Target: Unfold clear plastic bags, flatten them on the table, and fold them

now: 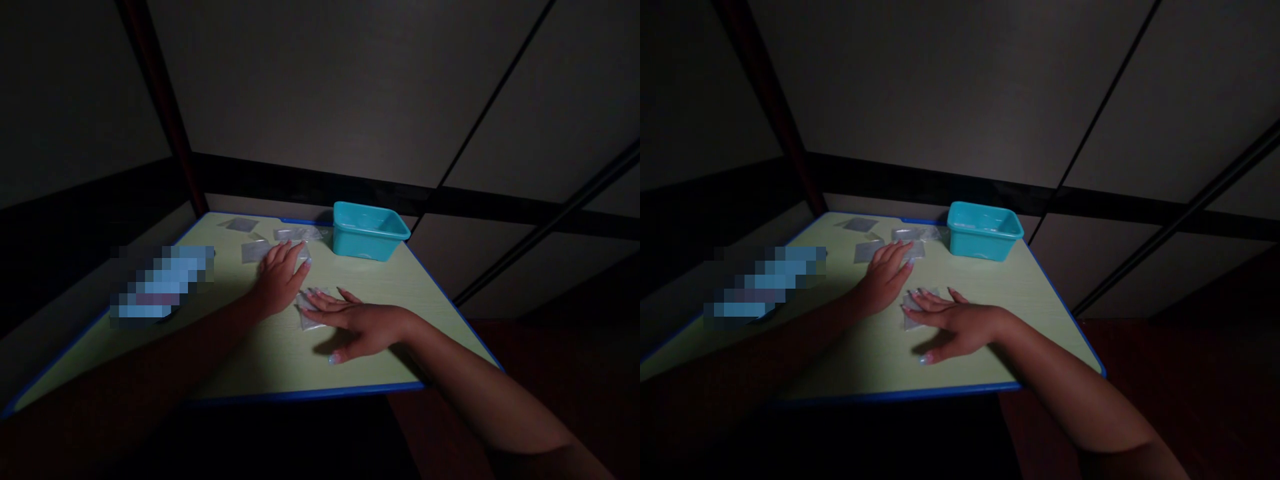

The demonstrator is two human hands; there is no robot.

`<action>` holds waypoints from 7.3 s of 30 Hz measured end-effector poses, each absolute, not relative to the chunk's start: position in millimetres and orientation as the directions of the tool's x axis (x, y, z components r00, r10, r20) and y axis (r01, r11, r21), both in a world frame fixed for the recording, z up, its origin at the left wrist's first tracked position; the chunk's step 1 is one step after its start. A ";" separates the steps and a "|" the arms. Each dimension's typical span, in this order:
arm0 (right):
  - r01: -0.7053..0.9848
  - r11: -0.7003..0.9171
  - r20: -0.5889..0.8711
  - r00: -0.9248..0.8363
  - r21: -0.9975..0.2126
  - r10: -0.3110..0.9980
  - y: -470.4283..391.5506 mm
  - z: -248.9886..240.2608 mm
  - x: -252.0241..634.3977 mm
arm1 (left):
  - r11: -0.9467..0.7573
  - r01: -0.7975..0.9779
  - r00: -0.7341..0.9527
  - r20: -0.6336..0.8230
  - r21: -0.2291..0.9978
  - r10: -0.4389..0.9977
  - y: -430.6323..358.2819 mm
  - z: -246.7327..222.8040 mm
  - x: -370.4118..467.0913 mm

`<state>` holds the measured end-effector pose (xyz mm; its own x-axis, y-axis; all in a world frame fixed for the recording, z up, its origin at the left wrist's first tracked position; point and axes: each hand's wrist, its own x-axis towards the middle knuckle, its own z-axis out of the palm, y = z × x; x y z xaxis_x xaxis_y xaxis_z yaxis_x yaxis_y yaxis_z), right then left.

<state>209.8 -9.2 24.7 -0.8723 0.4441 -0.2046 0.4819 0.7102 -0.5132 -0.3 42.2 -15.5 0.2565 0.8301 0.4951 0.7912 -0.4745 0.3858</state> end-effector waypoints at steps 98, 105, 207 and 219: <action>-0.212 -0.121 0.037 -0.618 -0.970 0.786 32.6 -1.1 213.4 | -0.695 0.678 0.699 0.083 0.238 0.710 46.2 -25.4 -14.0; -0.152 0.005 0.107 -0.676 -0.988 0.729 31.6 -6.3 209.9 | -0.681 0.690 0.696 0.035 0.245 0.717 42.4 -17.3 -10.0; -0.152 0.151 0.178 -0.189 -0.977 0.966 32.8 -10.5 193.3 | 0.134 -0.309 0.388 -0.004 0.942 0.921 31.2 -10.2 16.8; 0.016 0.309 0.300 -0.193 -0.951 0.934 33.0 -9.3 199.0 | 0.197 -0.274 0.419 -0.067 0.941 0.906 25.2 -8.2 18.2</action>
<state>199.0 33.0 -9.3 -0.1932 0.9341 0.3001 0.0159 0.3088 -0.9510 18.2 25.2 -8.2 0.4188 0.9056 -0.0674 -0.2741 0.1968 0.9413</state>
